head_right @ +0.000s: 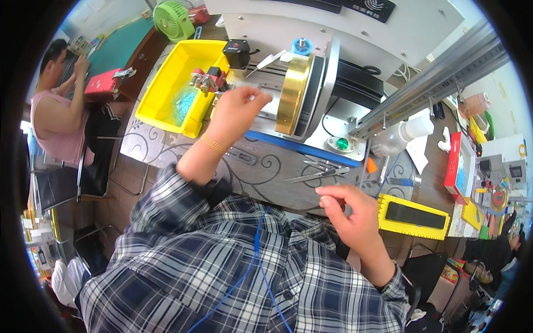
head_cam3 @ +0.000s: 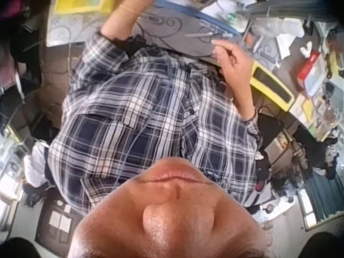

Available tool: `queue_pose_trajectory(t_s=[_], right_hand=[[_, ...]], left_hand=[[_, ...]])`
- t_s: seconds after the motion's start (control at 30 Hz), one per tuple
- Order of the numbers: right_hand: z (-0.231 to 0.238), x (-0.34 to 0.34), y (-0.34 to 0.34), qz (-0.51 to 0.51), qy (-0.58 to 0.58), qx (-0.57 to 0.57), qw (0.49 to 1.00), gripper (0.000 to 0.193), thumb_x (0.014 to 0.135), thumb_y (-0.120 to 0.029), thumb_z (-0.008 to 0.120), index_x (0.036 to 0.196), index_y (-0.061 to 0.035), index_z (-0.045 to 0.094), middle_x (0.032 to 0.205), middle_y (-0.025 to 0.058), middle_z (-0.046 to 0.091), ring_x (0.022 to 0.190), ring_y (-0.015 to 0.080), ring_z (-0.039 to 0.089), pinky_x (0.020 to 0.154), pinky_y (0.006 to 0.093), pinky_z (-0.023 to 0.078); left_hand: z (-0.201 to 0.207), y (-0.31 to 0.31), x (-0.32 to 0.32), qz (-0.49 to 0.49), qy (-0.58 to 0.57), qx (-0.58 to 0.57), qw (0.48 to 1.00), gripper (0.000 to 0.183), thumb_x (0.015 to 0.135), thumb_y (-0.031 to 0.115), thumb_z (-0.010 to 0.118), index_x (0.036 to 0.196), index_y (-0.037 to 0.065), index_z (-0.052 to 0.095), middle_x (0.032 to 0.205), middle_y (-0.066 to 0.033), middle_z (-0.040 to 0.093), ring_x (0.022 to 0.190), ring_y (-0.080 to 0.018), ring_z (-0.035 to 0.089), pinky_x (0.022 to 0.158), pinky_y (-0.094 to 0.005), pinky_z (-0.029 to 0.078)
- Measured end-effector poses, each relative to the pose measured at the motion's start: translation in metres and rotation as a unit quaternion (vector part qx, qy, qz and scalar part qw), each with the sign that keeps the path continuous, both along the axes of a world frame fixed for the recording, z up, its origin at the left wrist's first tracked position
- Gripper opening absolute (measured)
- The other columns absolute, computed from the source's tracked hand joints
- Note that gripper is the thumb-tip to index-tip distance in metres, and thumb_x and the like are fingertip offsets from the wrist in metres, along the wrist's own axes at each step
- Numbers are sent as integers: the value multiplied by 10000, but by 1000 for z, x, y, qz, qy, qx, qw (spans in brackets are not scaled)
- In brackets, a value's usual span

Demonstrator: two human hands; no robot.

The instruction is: Manually wind thread or wire onto a spool using a specialized mechanical winding machine.

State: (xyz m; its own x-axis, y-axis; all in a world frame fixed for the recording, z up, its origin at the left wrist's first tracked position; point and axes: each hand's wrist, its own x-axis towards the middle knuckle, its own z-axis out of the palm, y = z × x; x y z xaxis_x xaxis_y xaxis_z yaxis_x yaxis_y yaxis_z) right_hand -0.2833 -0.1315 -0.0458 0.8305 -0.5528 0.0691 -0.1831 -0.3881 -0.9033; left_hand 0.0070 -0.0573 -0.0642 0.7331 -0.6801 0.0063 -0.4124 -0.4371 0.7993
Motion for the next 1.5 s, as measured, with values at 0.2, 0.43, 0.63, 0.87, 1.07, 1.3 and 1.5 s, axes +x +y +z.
queue_pose_trajectory(t_s=[0.2,0.43,0.63,0.87,1.07,1.3,1.5], right_hand=[[54,70,7,34,-85,-27,995,297,851,-67,740,1144,-92,698,907,48,669,618,102,553,576,242,450],[74,103,3,51,-97,-103,989,322,832,-76,762,1148,-81,696,1019,54,678,706,99,619,608,231,479],[122,125,-36,-130,-40,-217,967,288,851,-43,722,1136,-62,690,1009,76,717,809,132,700,663,266,536],[128,147,-67,-32,68,-452,889,242,845,-71,708,1085,-60,687,953,106,703,801,241,694,716,329,544],[133,154,-67,-21,101,-457,883,231,834,-89,715,1063,-61,694,959,100,709,810,258,689,730,345,542],[141,157,-67,-18,151,-483,862,225,821,-131,737,1029,-50,701,939,99,710,805,260,686,717,351,527],[141,164,-62,-51,156,-499,851,207,812,-200,761,894,-36,665,796,83,654,723,256,633,654,364,489]], left_hand=[[50,68,-35,-153,546,-65,821,308,989,333,611,1132,60,627,652,110,407,541,0,313,472,-195,226],[67,57,-28,-245,621,-138,731,319,986,353,618,1118,64,628,697,107,430,535,0,303,468,-195,218],[73,23,-25,-276,475,-153,821,296,977,267,641,1163,39,669,845,76,603,667,25,428,562,-161,333],[49,1,-14,-341,461,-201,794,205,975,183,643,1108,34,689,838,74,617,712,13,453,642,-179,385],[38,4,-1,-373,449,-205,786,181,979,184,637,1095,57,694,709,105,548,663,13,419,641,-177,370],[36,8,2,-373,464,-219,773,168,980,182,635,1081,63,697,687,111,517,632,11,389,597,-187,339],[35,7,2,-363,455,-217,784,165,982,173,626,1082,63,697,677,116,492,628,13,378,588,-183,329]])
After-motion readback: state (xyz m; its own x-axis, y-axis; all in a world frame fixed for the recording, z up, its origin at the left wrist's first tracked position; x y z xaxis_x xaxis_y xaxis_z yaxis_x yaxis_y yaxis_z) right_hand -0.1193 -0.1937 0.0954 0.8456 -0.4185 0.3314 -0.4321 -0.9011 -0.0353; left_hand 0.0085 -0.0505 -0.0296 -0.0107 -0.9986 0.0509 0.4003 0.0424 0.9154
